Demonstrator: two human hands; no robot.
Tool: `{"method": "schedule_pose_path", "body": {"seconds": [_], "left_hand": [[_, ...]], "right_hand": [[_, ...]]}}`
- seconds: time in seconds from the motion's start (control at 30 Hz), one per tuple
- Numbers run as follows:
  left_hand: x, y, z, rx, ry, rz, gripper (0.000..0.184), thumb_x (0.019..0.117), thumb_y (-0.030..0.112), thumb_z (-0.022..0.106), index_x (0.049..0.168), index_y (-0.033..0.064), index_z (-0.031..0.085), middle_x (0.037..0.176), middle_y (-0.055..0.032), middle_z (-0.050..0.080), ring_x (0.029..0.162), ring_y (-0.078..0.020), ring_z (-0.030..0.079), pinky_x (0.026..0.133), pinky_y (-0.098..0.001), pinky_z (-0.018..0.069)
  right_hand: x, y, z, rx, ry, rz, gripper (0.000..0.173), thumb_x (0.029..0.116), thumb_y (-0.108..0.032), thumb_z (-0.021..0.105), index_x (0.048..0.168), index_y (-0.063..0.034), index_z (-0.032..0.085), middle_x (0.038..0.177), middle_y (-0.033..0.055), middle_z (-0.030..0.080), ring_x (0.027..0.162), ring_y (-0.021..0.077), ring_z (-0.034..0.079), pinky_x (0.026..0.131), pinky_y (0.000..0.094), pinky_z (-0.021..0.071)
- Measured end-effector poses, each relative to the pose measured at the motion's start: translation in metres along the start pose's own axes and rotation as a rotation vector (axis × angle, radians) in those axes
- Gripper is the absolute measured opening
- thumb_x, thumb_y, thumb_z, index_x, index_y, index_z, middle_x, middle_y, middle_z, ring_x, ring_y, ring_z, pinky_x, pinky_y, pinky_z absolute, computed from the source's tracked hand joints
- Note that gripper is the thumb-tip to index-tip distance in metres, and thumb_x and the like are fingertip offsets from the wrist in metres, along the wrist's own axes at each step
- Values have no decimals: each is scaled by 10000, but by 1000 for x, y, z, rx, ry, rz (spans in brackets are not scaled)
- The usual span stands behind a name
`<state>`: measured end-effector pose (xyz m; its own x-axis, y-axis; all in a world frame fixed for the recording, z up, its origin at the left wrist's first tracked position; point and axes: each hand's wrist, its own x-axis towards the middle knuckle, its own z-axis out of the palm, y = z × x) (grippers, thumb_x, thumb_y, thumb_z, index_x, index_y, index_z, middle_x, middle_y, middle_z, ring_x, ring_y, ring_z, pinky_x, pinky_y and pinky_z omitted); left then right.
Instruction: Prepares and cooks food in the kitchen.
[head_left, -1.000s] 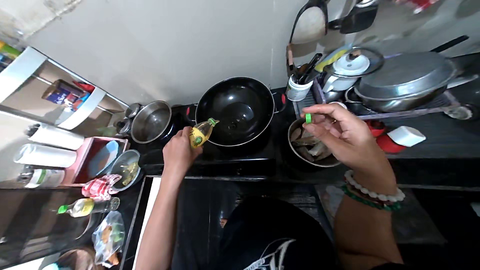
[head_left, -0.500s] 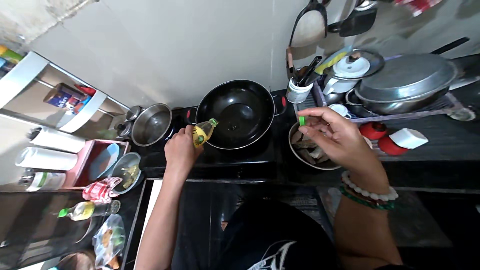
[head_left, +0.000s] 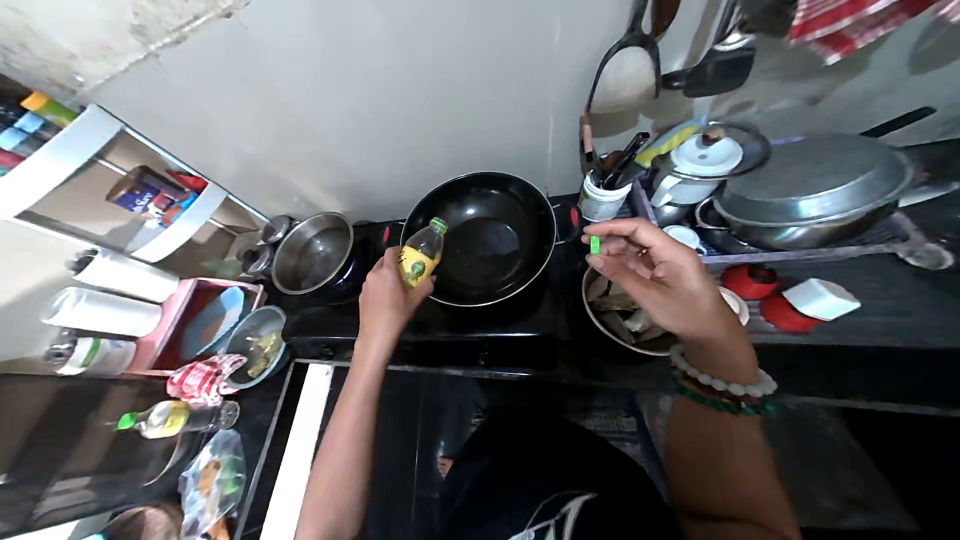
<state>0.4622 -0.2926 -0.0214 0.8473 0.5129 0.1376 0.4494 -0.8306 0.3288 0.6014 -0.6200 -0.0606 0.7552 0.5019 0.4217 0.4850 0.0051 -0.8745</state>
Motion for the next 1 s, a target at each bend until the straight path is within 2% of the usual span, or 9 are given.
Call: {"method": "schedule_pose_path", "body": {"seconds": [0.13,0.2,0.27,0.47,0.67,0.77,0.83,0.9,1.0], "left_hand": [[3,-4,25,-257,161,96,704,816,430,857,1363,88,575,1088,-149,708,918,-277,717,813,-529,603],[-5,-2,33,-393,255,143,714,818,443,845,1385,103,574,1107,-106,712,931,-199,715,831,-448,613],[-19,1,33,-472,330,174,712,815,455,840,1379,100,588,1104,-73,724,937,-139,716,844,-377,617],[-75,-23,5,-516,364,192,698,829,436,838,1349,24,621,1190,-96,716,1044,-125,706,935,-328,601],[-131,-101,-37,-488,263,89,728,836,479,822,1386,53,607,1250,-79,700,1120,-124,682,991,-349,576],[-155,-156,-63,-743,64,107,661,830,362,859,1369,65,616,1193,-42,724,1072,-98,697,961,-327,595],[-171,-196,-77,-955,-101,102,603,832,260,865,1350,63,625,1173,-46,730,1052,-126,706,947,-346,600],[-189,-232,-85,-990,-106,58,609,824,254,870,1356,79,629,1178,-42,731,1057,-131,707,948,-354,601],[-222,-276,-88,-690,123,-107,660,800,391,874,1363,140,641,1198,0,726,1063,-88,699,956,-345,600]], "right_hand": [[23,-12,16,72,-35,20,409,936,-103,714,1332,-143,620,1079,38,692,845,131,682,735,286,602],[40,-22,29,37,-68,-40,357,950,-135,703,1302,-139,644,1165,31,672,882,115,687,774,283,614],[59,-31,47,-11,-98,-152,368,946,-192,716,1300,-128,641,1153,21,700,917,101,703,814,290,620],[97,-66,112,-68,-389,-311,331,932,-139,734,1261,-136,704,1161,2,715,962,85,712,868,295,627],[115,-93,197,-75,-740,-504,284,962,-281,705,1227,-182,736,1160,-60,718,967,31,690,873,248,605],[115,-102,252,14,-926,-609,274,998,-292,672,1226,-157,741,1214,-32,719,1042,58,698,927,262,605],[108,-110,295,64,-985,-639,296,991,-329,687,1216,-146,745,1181,-9,731,1026,62,698,919,256,598],[92,-118,341,85,-995,-557,338,980,-390,692,1194,-134,745,1084,-8,732,943,43,688,860,239,594],[58,-125,414,90,-981,-283,317,1007,-379,647,1144,-105,729,945,-3,737,802,59,691,750,275,604]]}}
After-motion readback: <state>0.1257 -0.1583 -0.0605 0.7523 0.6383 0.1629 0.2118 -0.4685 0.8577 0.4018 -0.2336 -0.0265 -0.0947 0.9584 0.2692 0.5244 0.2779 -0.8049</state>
